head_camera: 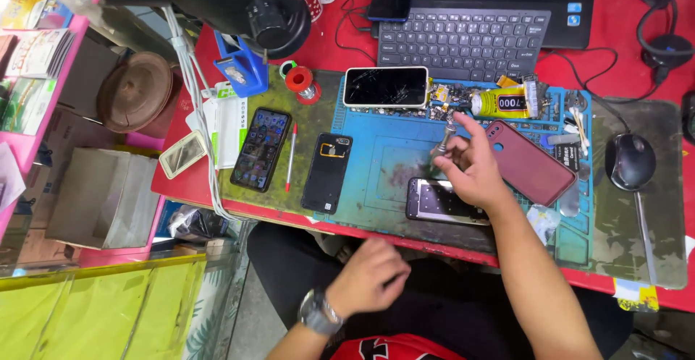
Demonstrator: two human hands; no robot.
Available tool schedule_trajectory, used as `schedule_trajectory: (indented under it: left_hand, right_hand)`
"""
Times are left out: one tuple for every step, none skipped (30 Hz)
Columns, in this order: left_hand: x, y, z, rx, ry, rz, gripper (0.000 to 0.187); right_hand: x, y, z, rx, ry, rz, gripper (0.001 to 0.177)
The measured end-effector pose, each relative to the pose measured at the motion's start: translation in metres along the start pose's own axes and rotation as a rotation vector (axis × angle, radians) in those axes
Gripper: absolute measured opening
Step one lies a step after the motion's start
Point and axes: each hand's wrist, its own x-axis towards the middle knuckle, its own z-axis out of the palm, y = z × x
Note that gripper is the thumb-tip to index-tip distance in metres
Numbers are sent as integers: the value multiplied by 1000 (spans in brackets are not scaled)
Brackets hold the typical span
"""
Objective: The person is removing internal screws from a mobile phone and prying open the internal casing at a repair station.
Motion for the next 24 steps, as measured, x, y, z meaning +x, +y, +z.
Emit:
schedule_trajectory:
  left_hand:
    - [-15, 6, 4, 0, -58, -29, 6]
    - [-29, -2, 9, 1, -67, -32, 6]
    - [-45, -8, 16, 141, -193, -75, 11]
    - [-62, -13, 23, 281, -320, -116, 20]
    - [-66, -15, 24, 275, -324, -120, 20]
    - [-70, -16, 25, 251, -339, -176, 16]
    - [-73, -19, 23, 229, -359, -227, 22]
    - [-57, -12, 17, 224, -367, -224, 22]
    - [-41, -6, 10, 249, -280, -193, 19]
    - [-25, 0, 2, 272, -193, -160, 16]
    - [-12, -2, -2, 277, -193, -153, 16]
    - [1, -3, -7, 248, -148, -143, 11]
    - [12, -3, -10, 214, -103, -138, 8]
    - [25, -15, -8, 213, -103, -135, 8]
    - [37, -27, -5, 221, -15, -141, 10]
    - [50, -39, -3, 227, 72, -148, 13]
    - [59, -52, 3, 228, 75, -146, 13]
    - [67, -66, 8, 171, 82, -171, 24]
    - [77, -80, 13, 115, 92, -196, 37]
    - [80, -79, 14, 116, 96, -195, 37]
    - [83, -78, 15, 156, 60, -214, 34]
    - [87, -79, 17, 197, 25, -233, 32]
    - [86, -79, 16, 193, 20, -235, 32]
    - [84, -79, 16, 186, 12, -243, 32]
  right_hand:
    - [2, -1, 2, -12, -10, -71, 85]
    - [3, 1, 4, -5, -5, -67, 85]
    - [2, 2, 7, -64, 13, -71, 74]
    - [0, 3, 9, -124, 30, -75, 65]
    - [-1, 1, 12, -124, 30, -67, 65]
    - [-2, -2, 14, -223, 17, -86, 60]
    - [-2, -4, 16, -322, 10, -106, 56]
    - [-3, -5, 15, -322, 17, -100, 56]
    - [-3, -6, 16, -347, 18, -94, 56]
    - [-2, -7, 16, -373, 19, -87, 55]
    - [-1, -12, 15, -373, 25, -94, 55]
    - [0, -18, 14, -411, -38, -44, 54]
    - [-1, -23, 12, -449, -104, 11, 54]
    - [-1, -18, 13, -450, -101, 10, 54]
    - [-1, -14, 14, -425, -33, -43, 53]
    - [-2, -9, 16, -399, 35, -96, 52]
    - [-2, -9, 15, -400, 34, -98, 52]
    - [-3, -9, 15, -402, 37, -98, 52]
    - [-2, -8, 15, -403, 38, -100, 53]
    - [-2, -8, 15, -406, 36, -102, 53]
    - [-2, -8, 15, -389, 34, -90, 54]
    - [-2, -8, 14, -372, 33, -78, 55]
    - [-2, -10, 15, -371, 36, -72, 55]
    - [-1, -12, 15, -370, 34, -92, 53]
